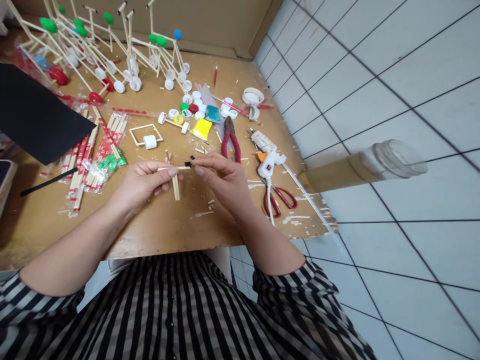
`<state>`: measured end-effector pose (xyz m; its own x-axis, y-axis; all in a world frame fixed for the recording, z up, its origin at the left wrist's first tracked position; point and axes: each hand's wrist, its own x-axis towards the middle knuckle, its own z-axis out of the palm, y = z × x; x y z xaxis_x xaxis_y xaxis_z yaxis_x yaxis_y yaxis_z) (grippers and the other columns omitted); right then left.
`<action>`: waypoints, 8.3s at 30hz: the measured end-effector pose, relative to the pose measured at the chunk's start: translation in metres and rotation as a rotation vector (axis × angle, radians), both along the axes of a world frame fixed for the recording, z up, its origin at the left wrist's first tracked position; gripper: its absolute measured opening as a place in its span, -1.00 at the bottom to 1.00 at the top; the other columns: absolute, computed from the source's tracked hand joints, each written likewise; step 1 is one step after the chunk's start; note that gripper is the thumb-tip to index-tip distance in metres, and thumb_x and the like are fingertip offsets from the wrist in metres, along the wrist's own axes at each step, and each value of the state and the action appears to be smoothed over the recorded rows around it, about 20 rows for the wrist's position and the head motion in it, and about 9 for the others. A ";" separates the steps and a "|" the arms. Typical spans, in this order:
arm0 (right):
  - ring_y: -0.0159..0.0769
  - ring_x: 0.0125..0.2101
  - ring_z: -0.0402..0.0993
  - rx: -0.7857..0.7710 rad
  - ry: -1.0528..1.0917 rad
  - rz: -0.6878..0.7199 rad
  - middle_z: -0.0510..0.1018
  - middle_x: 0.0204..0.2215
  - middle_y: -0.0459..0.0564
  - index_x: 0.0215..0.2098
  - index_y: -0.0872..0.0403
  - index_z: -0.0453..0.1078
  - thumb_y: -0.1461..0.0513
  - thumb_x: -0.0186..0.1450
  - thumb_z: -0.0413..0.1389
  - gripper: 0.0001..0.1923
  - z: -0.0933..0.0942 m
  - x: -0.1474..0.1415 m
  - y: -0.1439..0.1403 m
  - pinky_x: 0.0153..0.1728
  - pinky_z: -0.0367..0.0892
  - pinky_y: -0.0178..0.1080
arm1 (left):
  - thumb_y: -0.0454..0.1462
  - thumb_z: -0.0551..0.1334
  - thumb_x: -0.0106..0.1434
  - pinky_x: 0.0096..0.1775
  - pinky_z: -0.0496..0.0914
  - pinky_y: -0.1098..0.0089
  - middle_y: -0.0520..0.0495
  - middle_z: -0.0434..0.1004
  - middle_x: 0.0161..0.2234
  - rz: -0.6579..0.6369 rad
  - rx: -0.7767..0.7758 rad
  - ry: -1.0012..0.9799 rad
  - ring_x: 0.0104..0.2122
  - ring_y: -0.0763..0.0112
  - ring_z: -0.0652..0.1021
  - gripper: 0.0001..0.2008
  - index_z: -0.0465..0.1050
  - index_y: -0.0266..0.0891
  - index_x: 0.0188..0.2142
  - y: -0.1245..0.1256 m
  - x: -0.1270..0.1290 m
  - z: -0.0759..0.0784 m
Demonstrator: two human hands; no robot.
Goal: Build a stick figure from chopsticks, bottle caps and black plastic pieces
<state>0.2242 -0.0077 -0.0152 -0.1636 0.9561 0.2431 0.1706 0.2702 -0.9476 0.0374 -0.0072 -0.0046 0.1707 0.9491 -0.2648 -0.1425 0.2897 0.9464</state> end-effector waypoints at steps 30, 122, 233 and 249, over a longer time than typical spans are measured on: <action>-0.38 -0.33 0.41 -0.201 0.055 0.025 0.57 -0.42 -0.12 -0.42 0.02 0.57 -0.07 0.22 0.24 -0.67 -0.007 -0.009 0.003 -0.25 0.33 -0.28 | -0.05 0.57 -0.29 -0.63 0.07 0.54 0.02 0.44 -0.70 -0.004 -0.025 0.014 -0.67 0.61 0.28 -0.64 0.60 -0.25 -0.61 0.000 0.001 0.000; -0.27 -0.26 0.53 0.316 -0.194 0.147 0.65 -0.34 -0.05 -0.34 -0.05 0.56 0.00 0.37 0.13 -0.72 -0.004 0.002 0.008 -0.11 0.39 -0.12 | -0.10 0.55 -0.25 -0.60 0.07 0.50 0.06 0.38 -0.73 -0.032 -0.056 0.033 -0.67 0.58 0.28 -0.68 0.60 -0.26 -0.59 -0.001 0.001 -0.003; -0.29 -0.30 0.52 0.417 -0.226 0.206 0.64 -0.38 -0.08 -0.27 -0.10 0.61 0.03 0.35 0.18 -0.80 0.004 -0.011 0.025 -0.13 0.41 -0.13 | -0.43 0.23 0.26 -0.71 0.08 0.65 -0.05 0.46 -0.64 -0.218 -0.520 -0.521 -0.75 0.64 0.28 -0.77 0.44 -0.34 -0.55 0.010 -0.012 -0.006; -0.32 -0.27 0.56 0.312 -0.142 0.203 0.69 -0.32 -0.08 -0.27 -0.07 0.61 0.05 0.29 0.25 -0.83 0.010 0.000 0.021 -0.10 0.44 -0.15 | -0.43 0.20 0.28 -0.73 0.10 0.65 -0.03 0.45 -0.64 -0.231 -0.537 -0.532 -0.76 0.65 0.25 -0.76 0.46 -0.34 -0.52 0.012 -0.012 -0.007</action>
<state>0.2244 0.0135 -0.0053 -0.3944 0.7847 0.4782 0.2079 0.5831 -0.7854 0.0259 0.0048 -0.0119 0.5806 0.6393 -0.5042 -0.4173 0.7654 0.4899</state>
